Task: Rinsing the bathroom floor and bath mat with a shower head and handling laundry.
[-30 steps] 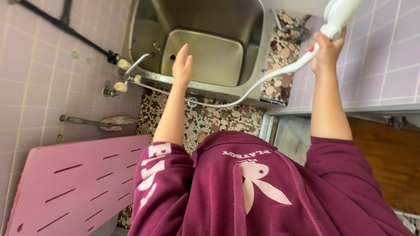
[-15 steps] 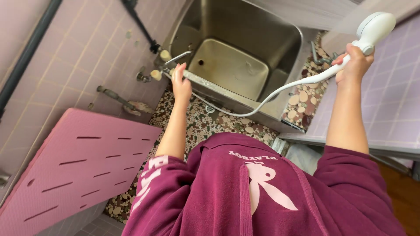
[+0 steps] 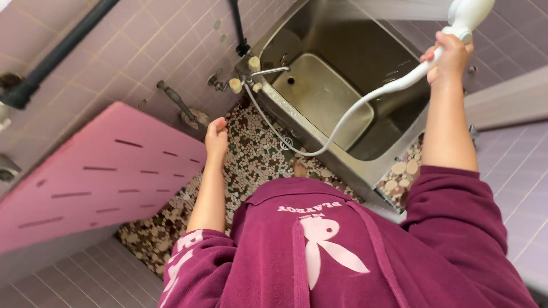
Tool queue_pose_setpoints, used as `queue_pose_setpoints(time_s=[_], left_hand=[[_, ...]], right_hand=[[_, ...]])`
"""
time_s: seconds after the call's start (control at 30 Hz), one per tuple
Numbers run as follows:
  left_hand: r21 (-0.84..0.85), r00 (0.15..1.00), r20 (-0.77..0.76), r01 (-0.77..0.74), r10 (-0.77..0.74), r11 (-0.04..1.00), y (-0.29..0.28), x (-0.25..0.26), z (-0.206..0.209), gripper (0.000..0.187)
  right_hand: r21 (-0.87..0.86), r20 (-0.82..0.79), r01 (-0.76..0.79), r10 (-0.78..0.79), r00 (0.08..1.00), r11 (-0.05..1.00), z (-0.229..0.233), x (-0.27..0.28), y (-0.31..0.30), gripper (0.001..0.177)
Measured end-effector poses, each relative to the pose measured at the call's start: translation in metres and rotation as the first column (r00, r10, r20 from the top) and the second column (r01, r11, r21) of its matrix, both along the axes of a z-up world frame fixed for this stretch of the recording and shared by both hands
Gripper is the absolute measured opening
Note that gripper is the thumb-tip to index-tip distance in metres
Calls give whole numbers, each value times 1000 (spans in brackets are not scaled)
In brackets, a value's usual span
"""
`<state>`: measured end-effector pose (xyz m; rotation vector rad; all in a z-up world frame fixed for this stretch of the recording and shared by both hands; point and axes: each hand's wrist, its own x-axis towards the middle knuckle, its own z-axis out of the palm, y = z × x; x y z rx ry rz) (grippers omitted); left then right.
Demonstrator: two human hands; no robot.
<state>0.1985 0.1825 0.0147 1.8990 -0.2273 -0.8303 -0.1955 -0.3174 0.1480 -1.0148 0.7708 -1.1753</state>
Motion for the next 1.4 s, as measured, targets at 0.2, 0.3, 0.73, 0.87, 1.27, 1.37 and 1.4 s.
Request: queue_pose_setpoints(time_s=[0.2,0.3,0.73,0.87,1.27,1.37,1.4], left_hand=[[-74,986,34,-160,163,984,4,2,-14,46],[-102,971,15,-237,239,966,1,-8,-23,43],[-193,950,93,-278,300,941,3,-28,-15,41],[-267,941,97,-289,324,919,7,-24,-23,36],[-375,996,78,-10,42,927,-4,-19,-12,29],[-354,995,66,88,-69,931,-12,-28,-23,30],[-351,992,55,127,-115,928,-16,-34,-29,30]], right_hand=[[110,-100,-136,147,984,985,-9,81,-48,16],[149,-91,-294,309,947,944,-29,117,-56,19],[86,-281,-502,504,817,861,-30,200,-22,46],[107,-325,-592,591,738,799,-22,204,29,53],[191,-502,-415,452,737,890,-61,124,211,81],[155,-532,-319,351,771,935,-108,65,257,93],[162,-538,-275,318,780,948,-120,40,269,93]])
